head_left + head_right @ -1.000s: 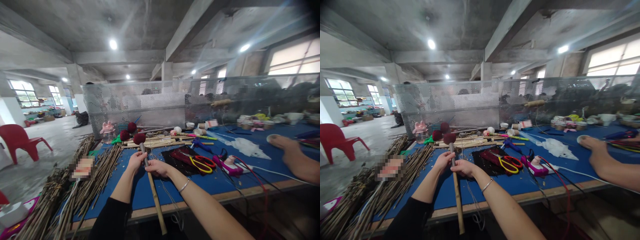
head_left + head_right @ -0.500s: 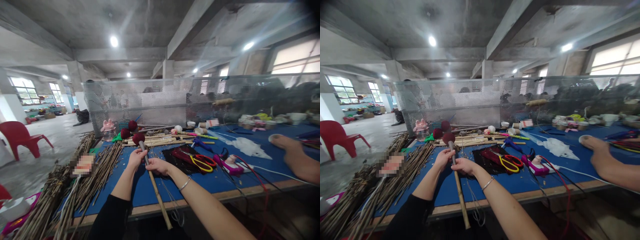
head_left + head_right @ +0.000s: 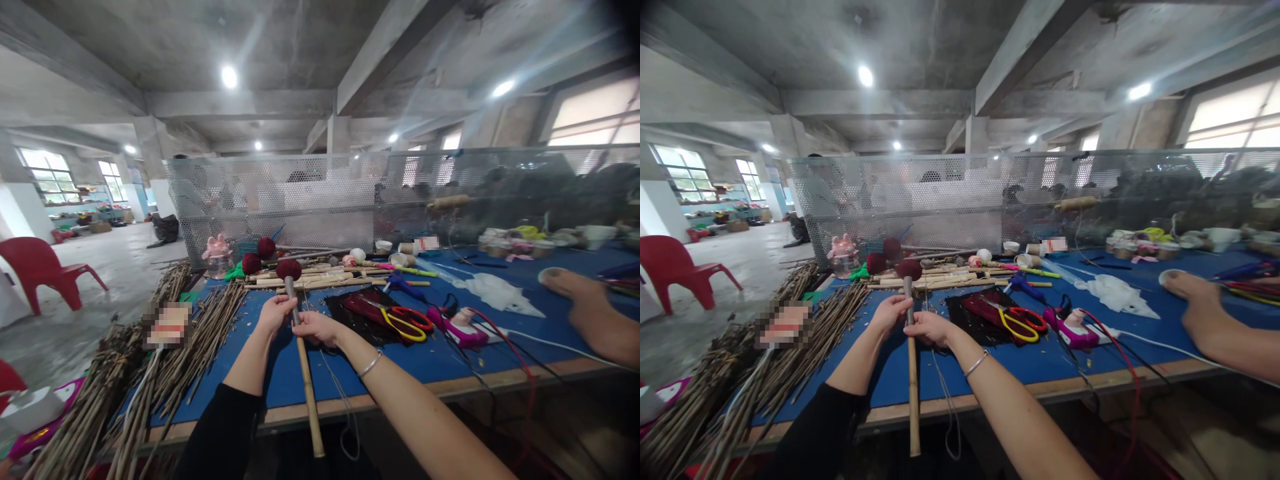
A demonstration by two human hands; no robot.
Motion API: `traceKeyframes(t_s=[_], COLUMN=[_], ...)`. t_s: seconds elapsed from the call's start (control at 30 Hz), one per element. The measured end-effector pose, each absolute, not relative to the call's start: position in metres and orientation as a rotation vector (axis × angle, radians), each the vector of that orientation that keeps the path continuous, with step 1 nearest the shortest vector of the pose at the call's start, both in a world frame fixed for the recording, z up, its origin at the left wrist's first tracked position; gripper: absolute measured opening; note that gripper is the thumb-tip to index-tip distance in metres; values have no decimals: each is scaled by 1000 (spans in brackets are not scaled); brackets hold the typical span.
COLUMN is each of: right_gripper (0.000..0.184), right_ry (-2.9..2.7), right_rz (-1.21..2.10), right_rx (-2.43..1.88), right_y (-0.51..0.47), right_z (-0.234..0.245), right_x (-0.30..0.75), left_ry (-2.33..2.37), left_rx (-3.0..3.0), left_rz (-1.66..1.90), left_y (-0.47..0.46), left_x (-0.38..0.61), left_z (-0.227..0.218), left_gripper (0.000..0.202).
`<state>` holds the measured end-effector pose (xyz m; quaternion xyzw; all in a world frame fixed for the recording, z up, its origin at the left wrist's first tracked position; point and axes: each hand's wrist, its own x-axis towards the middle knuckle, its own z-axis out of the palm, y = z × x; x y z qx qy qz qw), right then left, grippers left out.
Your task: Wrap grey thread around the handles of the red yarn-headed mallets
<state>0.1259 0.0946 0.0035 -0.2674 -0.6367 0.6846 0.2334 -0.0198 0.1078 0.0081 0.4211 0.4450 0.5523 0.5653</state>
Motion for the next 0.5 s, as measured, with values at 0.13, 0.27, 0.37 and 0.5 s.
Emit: traceKeyframes(t_s=[0.13, 0.27, 0.37, 0.5], right_gripper=[35, 36, 39, 39], right_ry=[-1734, -1755, -1752, -1737], right_rz=[1911, 1902, 1898, 1904], right_rx=[-705, -724, -756, -711], right_y=[97, 94, 93, 94], right_z=[2, 4, 5, 3], right_x=[128, 127, 125, 126], left_ry=[1004, 1020, 1052, 1026], left_rx=[976, 974, 996, 997], left_rz=[1257, 1242, 1264, 1256], left_y=[107, 103, 102, 104], left_x=[-21, -18, -16, -18], left_z=[11, 11, 10, 11], left_gripper=[30, 32, 32, 26])
